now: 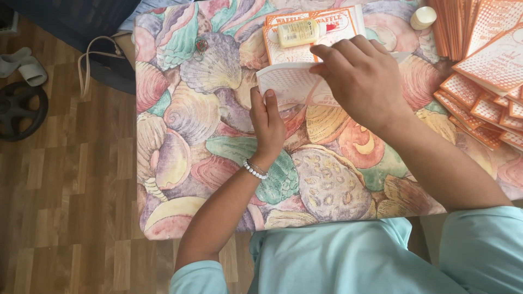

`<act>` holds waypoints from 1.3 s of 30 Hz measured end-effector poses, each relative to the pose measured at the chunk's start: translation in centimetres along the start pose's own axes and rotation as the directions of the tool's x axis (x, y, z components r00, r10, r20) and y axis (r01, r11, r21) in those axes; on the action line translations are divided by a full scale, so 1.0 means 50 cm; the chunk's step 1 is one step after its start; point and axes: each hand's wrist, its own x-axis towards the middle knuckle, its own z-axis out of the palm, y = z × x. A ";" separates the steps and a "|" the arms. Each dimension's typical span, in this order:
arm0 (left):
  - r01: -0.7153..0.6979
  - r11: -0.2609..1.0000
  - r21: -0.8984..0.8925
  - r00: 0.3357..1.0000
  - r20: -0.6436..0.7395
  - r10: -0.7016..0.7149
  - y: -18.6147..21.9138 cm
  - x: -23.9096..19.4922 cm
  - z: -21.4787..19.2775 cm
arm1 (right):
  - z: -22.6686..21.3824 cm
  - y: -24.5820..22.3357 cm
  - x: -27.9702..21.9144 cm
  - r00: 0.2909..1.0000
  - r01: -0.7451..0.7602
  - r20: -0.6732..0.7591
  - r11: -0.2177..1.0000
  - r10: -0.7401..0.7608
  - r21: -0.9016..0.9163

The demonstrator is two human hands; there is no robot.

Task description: Folding flat paper bags along pre-scored lines and stacking them on a table.

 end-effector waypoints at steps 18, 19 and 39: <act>-0.244 0.882 0.404 0.863 0.504 0.008 -0.022 0.019 -0.130 | 0.105 -0.008 -0.133 0.729 -0.456 0.681 0.792 0.071 0.406; -0.242 0.883 0.402 0.862 0.507 0.005 -0.039 0.026 -0.124 | 0.119 -0.010 -0.143 0.726 -0.460 0.684 0.791 0.073 0.403; -0.590 0.661 0.462 0.647 0.761 0.045 -0.104 0.053 -0.095 | 0.151 -0.020 -0.199 0.917 -0.295 0.394 0.770 0.062 0.565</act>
